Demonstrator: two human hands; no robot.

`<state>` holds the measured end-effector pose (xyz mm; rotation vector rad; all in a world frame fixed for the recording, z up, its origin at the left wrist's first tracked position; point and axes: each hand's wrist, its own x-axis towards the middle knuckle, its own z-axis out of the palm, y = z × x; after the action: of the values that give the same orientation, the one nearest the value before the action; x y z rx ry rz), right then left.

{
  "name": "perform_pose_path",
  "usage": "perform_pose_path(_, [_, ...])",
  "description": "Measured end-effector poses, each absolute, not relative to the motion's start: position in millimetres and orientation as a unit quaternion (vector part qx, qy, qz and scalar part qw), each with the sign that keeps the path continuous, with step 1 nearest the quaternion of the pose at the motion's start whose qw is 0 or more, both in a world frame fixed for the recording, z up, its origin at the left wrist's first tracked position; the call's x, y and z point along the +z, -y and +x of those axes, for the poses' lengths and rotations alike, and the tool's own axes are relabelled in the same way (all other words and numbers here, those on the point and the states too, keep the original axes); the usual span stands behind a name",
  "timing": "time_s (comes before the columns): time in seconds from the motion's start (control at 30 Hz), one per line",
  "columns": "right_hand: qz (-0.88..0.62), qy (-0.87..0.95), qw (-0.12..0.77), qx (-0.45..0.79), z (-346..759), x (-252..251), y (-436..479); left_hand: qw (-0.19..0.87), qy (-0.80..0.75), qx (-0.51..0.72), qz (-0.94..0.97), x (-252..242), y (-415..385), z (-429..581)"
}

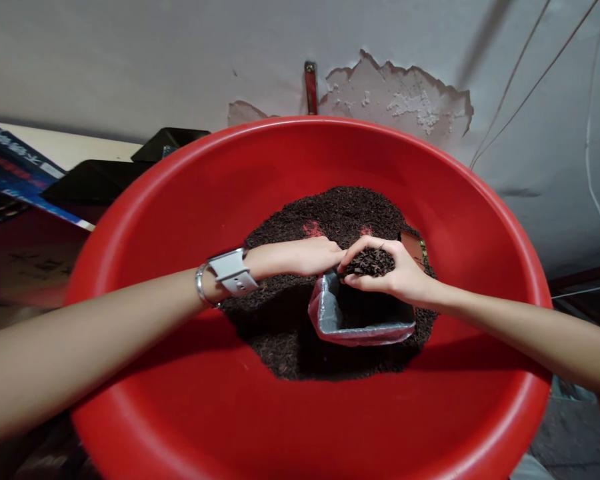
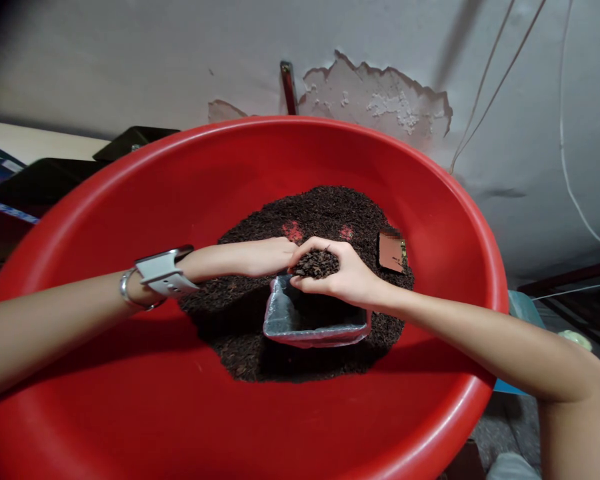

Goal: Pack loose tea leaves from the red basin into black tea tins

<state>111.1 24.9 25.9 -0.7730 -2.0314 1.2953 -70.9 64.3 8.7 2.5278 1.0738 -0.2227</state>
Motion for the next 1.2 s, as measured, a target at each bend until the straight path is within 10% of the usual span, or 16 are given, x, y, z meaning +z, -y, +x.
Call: perform_pose_path(1.2, [-0.23,0.712,0.3,0.592,110.2,18.0,-27.1,0.228,-0.383,-0.083,0.891,6.1,-65.0,-71.6])
